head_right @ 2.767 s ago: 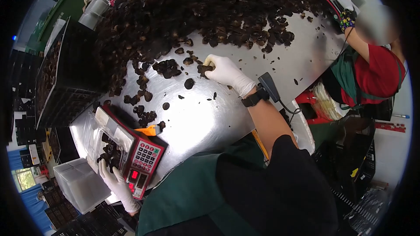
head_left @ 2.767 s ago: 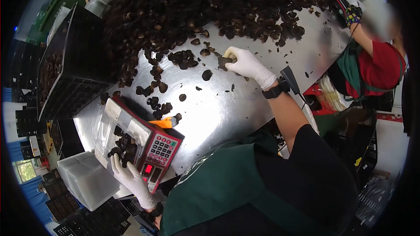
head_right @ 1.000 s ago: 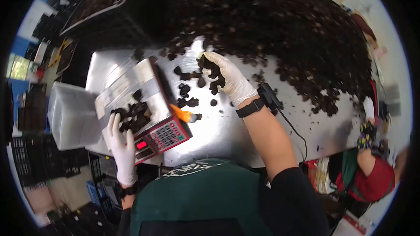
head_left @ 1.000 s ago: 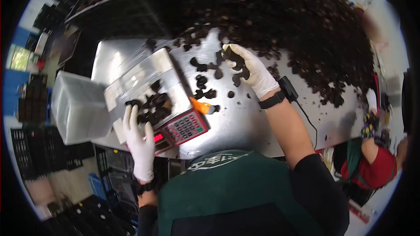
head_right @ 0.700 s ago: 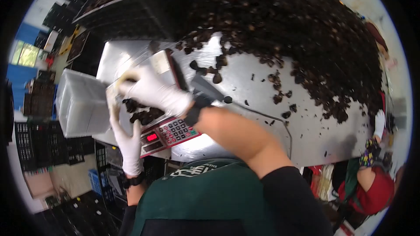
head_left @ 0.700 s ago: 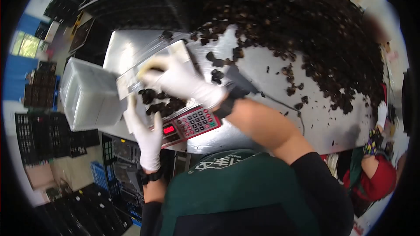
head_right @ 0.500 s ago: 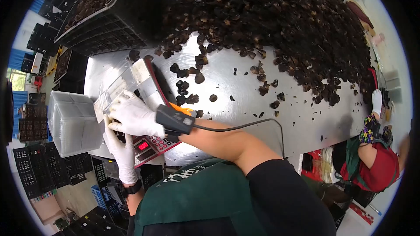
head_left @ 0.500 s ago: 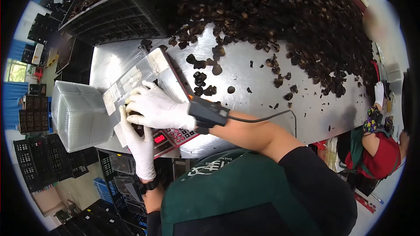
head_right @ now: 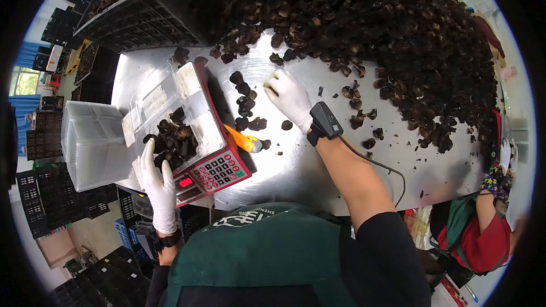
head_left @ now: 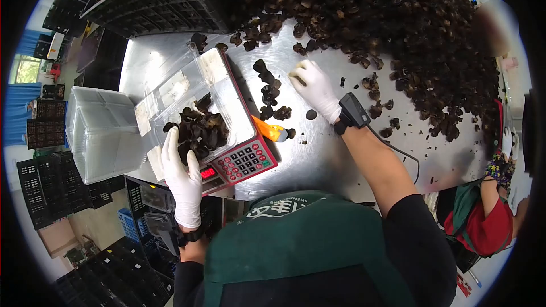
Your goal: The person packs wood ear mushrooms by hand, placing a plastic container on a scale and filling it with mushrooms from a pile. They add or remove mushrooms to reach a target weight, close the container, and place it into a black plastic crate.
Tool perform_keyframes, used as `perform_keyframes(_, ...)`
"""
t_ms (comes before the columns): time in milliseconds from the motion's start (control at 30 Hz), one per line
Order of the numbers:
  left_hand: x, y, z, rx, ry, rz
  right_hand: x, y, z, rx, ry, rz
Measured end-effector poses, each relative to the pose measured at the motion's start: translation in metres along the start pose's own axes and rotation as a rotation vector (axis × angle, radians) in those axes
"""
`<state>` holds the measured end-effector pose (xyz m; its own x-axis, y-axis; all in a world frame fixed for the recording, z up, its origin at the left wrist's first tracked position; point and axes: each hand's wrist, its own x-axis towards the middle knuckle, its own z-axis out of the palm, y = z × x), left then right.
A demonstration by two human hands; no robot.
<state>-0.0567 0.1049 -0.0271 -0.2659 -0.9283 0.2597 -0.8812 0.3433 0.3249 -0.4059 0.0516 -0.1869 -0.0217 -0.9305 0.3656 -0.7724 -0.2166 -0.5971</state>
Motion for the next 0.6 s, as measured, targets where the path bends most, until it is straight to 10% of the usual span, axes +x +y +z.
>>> perform_keyframes(233, -0.001, -0.003, 0.002, 0.017, 0.000, 0.018, 0.058, -0.050, 0.028, -0.280, -0.219, -0.348)
perform_keyframes(600, 0.000, -0.001, 0.000, 0.073, 0.004, 0.045, 0.031, -0.062, -0.017, 0.039, -0.280, -0.275)
